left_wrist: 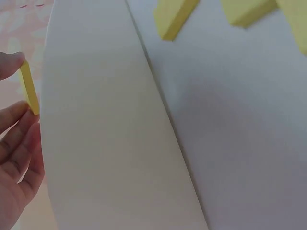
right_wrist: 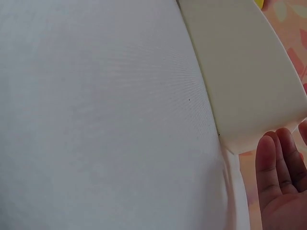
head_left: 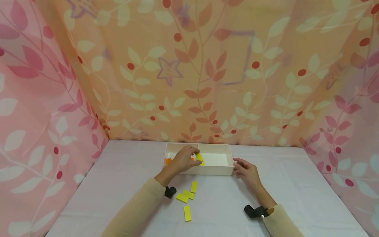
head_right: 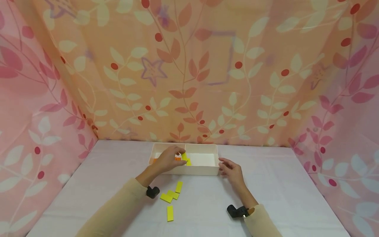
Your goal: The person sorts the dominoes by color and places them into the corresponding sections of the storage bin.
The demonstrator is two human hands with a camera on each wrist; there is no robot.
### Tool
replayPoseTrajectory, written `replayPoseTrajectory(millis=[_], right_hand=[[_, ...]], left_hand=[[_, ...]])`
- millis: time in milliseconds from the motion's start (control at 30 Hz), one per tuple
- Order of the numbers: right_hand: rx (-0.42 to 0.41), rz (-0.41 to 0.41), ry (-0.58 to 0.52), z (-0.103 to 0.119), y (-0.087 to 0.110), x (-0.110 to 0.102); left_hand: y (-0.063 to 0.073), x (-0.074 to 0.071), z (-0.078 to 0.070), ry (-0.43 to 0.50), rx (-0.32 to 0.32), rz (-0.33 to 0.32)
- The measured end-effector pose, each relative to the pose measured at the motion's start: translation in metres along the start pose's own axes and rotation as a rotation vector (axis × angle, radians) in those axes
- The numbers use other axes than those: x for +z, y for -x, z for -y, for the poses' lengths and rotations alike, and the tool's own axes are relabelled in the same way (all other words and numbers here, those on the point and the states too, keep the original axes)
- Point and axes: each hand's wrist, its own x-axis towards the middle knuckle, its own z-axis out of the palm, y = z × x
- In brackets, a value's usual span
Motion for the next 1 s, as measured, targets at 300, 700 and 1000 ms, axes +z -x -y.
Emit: replayPoseTrajectory(millis=[300, 700, 1000], right_hand=[[0.026, -0.001, 0.032, 0.002, 0.001, 0.003], [-0.061, 0.001, 0.065, 0.009, -0.001, 0.0], [-0.078, -0.035, 0.073, 0.01, -0.004, 0.0]], left_hand=[[-0.01, 0.004, -0.006, 0.056, -0.073, 0.032], [-0.015, 0.012, -0.01, 0.06, -0.092, 0.019], [-0.02, 0.015, -0.015, 0.046, -0.109, 0.035]])
